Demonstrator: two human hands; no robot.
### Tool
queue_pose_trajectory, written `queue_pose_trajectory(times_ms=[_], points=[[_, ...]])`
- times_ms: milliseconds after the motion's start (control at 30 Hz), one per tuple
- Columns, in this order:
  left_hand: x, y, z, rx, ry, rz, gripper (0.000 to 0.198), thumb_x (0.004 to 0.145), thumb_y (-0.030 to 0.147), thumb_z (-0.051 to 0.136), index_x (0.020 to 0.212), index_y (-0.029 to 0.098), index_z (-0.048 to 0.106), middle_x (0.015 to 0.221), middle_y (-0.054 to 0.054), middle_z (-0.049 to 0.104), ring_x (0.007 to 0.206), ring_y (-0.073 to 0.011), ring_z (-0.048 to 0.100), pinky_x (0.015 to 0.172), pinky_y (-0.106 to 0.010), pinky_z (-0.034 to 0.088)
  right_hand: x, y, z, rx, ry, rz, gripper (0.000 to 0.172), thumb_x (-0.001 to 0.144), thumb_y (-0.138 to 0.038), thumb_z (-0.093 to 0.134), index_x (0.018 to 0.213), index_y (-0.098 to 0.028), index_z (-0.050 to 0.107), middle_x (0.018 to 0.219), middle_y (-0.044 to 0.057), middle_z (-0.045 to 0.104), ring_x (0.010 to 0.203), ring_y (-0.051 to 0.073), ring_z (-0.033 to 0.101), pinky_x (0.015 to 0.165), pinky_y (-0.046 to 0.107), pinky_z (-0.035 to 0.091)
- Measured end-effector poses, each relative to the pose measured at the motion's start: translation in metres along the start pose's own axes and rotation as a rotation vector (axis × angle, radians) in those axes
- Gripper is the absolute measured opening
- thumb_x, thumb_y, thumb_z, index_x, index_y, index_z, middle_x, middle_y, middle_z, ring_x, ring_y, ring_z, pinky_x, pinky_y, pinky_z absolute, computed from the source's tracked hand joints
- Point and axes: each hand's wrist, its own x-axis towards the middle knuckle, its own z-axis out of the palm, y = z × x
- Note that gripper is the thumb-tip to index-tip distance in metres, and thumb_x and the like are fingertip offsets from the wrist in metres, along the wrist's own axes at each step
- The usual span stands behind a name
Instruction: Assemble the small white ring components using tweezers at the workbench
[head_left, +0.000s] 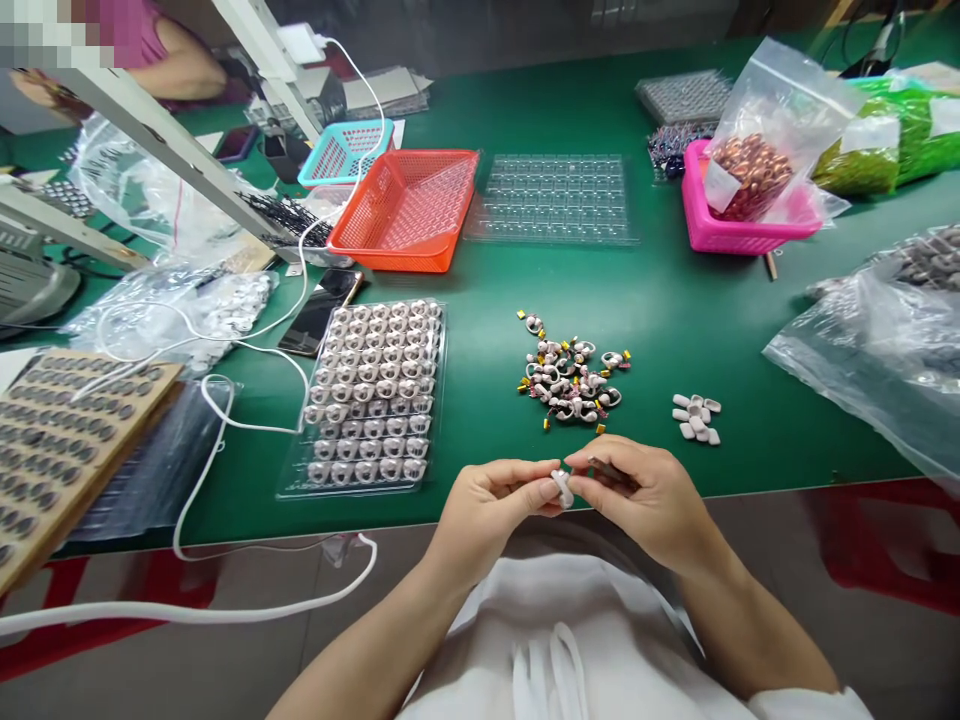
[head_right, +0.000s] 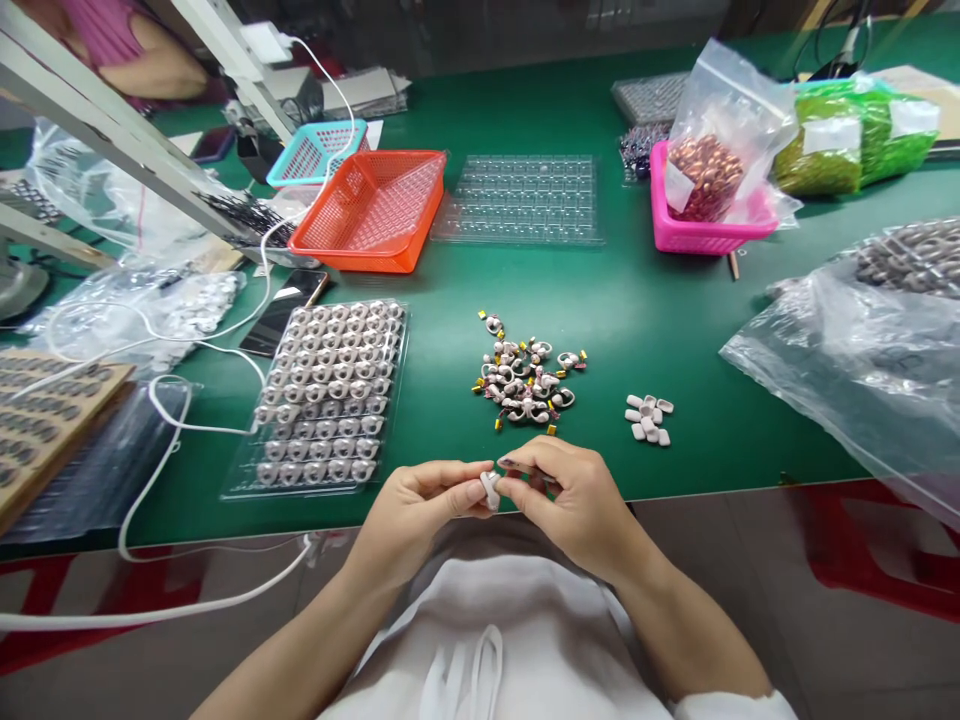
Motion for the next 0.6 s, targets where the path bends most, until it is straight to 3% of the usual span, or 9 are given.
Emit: queue_pose_trajectory(times_ms=[133,300,600], points=[[0.002,-0.004,0.001,-0.153,-0.003,-0.027,0.023,0.066,0.026,0.09,0.085,0.015,0.083,0.078,-0.007,0.08,0.066,-0.0147,0.07,0.066,-0.024,0.059,-0.006,0.002,0.009,-0.048,0.096,-0.172,0.019,0.094,-0.011,0.061,0.106,-0.022,0.07,0.09,0.005,0.068,0.078,0.017,0.064,0.064,0.027,0.052],[0.0,-0.002,0.005,-0.218,0.019,-0.029,0.022,0.065,0.023,0.091,0.083,0.014,0.082,0.077,-0.007,0.08,0.065,-0.0132,0.068,0.064,-0.023,0.055,-0.012,0.004,0.015,-0.146,0.052,-0.309,0.048,0.088,-0.003,0.054,0.132,-0.023,0.057,0.106,0.01,0.063,0.09,0.02,0.065,0.073,0.031,0.057],[-0.003,-0.001,0.004,-0.192,-0.045,-0.089,0.021,0.067,0.022,0.089,0.085,0.014,0.081,0.075,-0.008,0.08,0.067,-0.0164,0.072,0.063,-0.022,0.047,-0.011,0.006,0.012,-0.203,0.085,-0.385,0.041,0.09,-0.007,0.061,0.126,-0.024,0.058,0.101,0.009,0.067,0.086,0.021,0.066,0.073,0.033,0.057]])
